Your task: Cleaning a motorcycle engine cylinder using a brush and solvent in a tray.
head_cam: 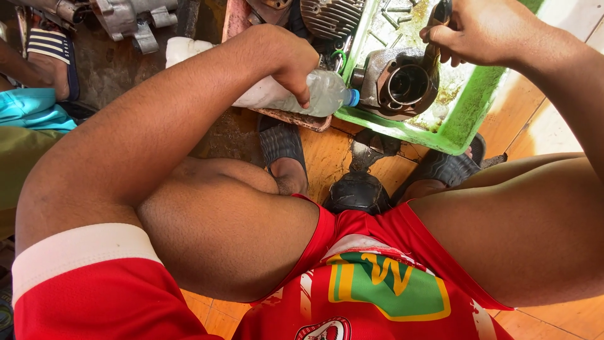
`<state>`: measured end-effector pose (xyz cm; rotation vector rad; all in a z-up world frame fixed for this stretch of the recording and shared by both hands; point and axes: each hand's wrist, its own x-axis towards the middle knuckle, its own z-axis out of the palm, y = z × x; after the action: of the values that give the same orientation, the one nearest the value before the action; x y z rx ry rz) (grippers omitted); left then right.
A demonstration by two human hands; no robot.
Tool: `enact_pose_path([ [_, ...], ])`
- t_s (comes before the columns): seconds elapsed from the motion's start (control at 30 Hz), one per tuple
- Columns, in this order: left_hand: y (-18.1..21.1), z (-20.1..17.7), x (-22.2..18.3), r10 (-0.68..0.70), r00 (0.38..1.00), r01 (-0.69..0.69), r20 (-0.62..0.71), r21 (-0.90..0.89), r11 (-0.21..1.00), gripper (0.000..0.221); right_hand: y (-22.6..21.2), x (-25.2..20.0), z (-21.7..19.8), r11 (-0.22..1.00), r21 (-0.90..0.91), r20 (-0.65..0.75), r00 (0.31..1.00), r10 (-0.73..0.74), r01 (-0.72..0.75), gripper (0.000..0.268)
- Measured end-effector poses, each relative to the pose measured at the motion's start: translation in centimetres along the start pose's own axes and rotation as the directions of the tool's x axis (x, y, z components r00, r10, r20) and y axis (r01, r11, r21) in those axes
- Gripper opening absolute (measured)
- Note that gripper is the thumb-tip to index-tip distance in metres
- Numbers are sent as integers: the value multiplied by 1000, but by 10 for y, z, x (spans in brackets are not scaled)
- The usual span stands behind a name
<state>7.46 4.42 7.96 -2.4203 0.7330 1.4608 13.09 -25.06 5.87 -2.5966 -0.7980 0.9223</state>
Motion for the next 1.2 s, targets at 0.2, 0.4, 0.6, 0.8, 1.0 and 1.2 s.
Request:
enact_pose_path([
  [0.2, -8, -2, 7, -33, 997, 35, -66, 30, 999, 69, 1, 1, 0, 1000, 3, 6, 1000, -5, 5, 39],
  [0.4, -10, -1, 12, -31, 997, 33, -68, 25, 999, 69, 1, 1, 1, 1000, -14, 8, 1000, -8, 8, 39],
  [0.6, -9, -4, 14, -35, 995, 40, -99, 50, 998, 66, 0, 1, -1, 1000, 22, -2, 1000, -3, 4, 35],
  [0.8, -2, -9, 8, -7, 992, 10, -125, 22, 1000, 64, 0, 1, 0, 1000, 19, 6, 1000, 1, -2, 37],
  [1.0, -1, -9, 8, -41, 991, 44, -129, 16, 999, 62, 2, 2, 1, 999, 40, -6, 999, -35, 36, 32],
  [1.2, -9, -5, 14, -60, 982, 67, -178, 35, 997, 64, 2, 2, 1, 1000, 29, 4, 1000, -5, 5, 37],
])
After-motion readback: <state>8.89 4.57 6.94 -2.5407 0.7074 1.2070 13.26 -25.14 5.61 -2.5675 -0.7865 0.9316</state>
